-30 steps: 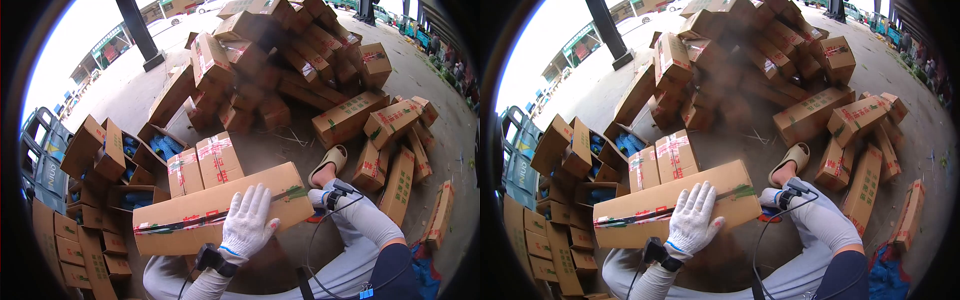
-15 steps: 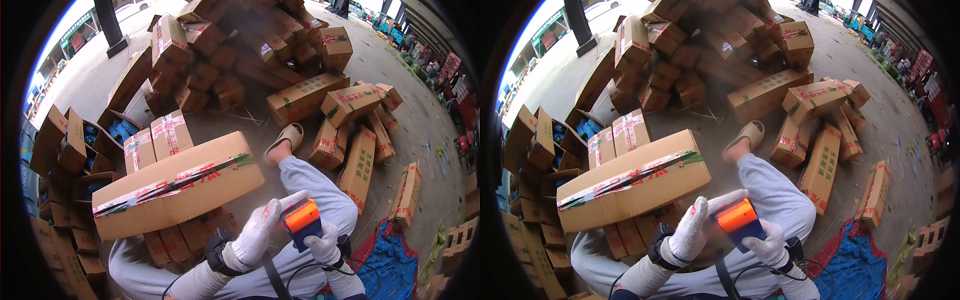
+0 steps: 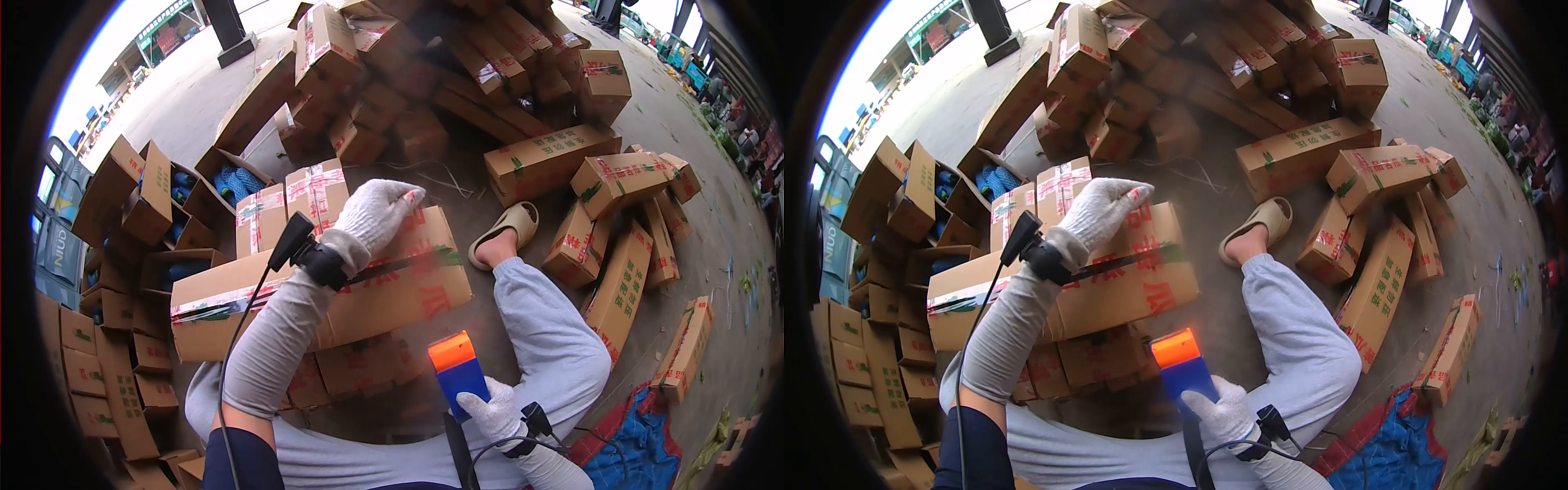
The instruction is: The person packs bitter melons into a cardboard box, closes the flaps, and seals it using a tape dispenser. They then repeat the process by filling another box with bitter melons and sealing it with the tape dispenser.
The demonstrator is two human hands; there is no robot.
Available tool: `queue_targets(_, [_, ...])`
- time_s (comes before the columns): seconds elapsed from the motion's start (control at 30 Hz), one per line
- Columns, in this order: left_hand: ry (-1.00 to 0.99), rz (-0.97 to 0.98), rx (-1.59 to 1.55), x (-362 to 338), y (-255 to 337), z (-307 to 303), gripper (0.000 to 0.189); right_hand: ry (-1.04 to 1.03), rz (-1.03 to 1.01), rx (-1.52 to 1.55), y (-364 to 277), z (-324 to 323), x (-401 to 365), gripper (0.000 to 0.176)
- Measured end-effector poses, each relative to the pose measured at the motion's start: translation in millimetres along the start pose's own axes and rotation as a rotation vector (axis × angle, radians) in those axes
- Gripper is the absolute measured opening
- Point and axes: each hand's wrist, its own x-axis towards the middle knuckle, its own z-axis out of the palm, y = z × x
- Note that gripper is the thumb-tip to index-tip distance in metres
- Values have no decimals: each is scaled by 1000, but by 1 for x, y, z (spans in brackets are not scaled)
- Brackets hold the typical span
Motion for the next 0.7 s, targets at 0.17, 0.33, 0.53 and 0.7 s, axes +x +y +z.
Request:
queue_targets(0.17, [-50,-193,427,12,-36,4,41,-267,-14,-164,54,-12,65,44])
queue_targets(0.33, [-217,-168,105,6,-30,-9,31,-568,40,-185,82,-12,150,46])
queue_targets(0.53, [-19,-423,-160,14,-37,-6,45,-572,-37,157,33,20,337,43])
queue_targets(0.7, [261,-434,-211,13,-48,5,57,-682,-347,516,-106,38,460,41])
